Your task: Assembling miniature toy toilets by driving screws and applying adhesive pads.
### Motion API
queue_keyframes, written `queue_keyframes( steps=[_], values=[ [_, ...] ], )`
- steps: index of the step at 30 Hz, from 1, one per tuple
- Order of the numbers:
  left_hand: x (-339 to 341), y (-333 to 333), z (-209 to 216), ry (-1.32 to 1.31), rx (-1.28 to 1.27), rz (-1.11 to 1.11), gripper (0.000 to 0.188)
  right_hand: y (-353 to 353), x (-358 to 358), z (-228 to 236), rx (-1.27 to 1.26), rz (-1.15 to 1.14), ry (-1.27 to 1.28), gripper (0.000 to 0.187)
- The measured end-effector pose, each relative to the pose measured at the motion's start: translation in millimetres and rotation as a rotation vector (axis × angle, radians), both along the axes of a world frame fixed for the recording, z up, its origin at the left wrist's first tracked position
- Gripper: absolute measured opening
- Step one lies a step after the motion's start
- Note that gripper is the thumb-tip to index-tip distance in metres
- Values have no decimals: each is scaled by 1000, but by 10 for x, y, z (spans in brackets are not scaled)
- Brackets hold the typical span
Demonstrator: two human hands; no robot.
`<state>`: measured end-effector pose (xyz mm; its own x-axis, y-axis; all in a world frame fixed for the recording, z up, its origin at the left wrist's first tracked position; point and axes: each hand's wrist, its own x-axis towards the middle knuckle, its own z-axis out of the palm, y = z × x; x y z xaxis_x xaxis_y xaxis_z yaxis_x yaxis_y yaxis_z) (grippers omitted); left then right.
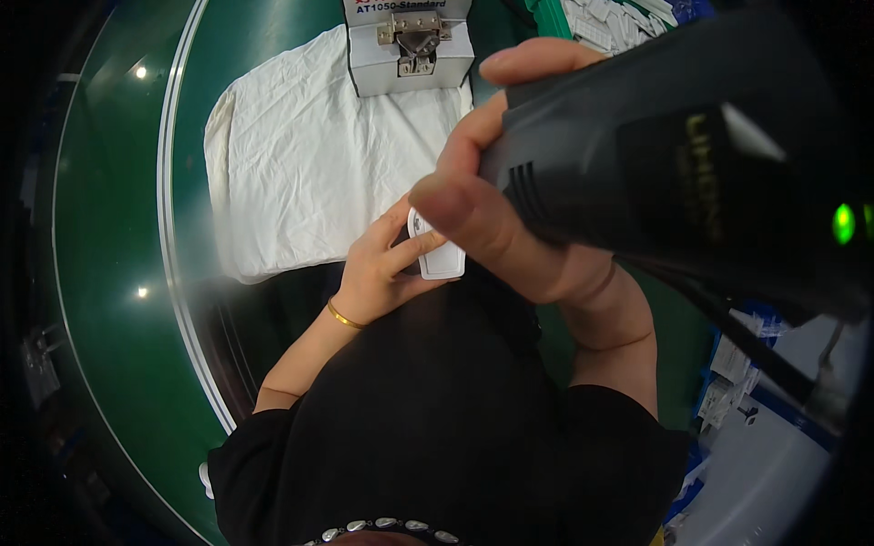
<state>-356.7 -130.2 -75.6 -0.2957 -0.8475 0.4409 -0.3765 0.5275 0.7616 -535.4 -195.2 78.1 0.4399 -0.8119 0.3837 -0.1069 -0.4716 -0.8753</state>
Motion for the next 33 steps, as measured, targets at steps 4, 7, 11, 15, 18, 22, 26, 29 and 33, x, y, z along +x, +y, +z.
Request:
queue_keyframes(
  steps=[4,7,11,15,18,22,26,29,33],
  values=[
    [-13,-7,41,-6,-4,17,58,51,-24,-41,-48,-30,88,64],
    [-14,4,26,6,11,23,59,40,-31,-52,-56,-25,80,61],
    [-17,13,17,27,38,15,59,42,5,-125,-60,-63,7,61],
    [-9,26,28,17,26,30,59,56,42,-136,-52,-70,-26,60],
    [-4,30,23,19,18,35,59,75,65,-136,-40,-67,-49,58],
    [11,32,-1,-9,50,2,59,98,100,-143,-21,-59,-80,56],
    [-10,9,31,29,3,21,58,131,113,-135,-1,-60,-106,54],
    [-2,12,40,8,-26,38,58,119,121,-145,4,-55,-97,52],
    [-1,22,16,11,4,32,57,69,122,-184,-82,-76,-12,47]
  ],
)
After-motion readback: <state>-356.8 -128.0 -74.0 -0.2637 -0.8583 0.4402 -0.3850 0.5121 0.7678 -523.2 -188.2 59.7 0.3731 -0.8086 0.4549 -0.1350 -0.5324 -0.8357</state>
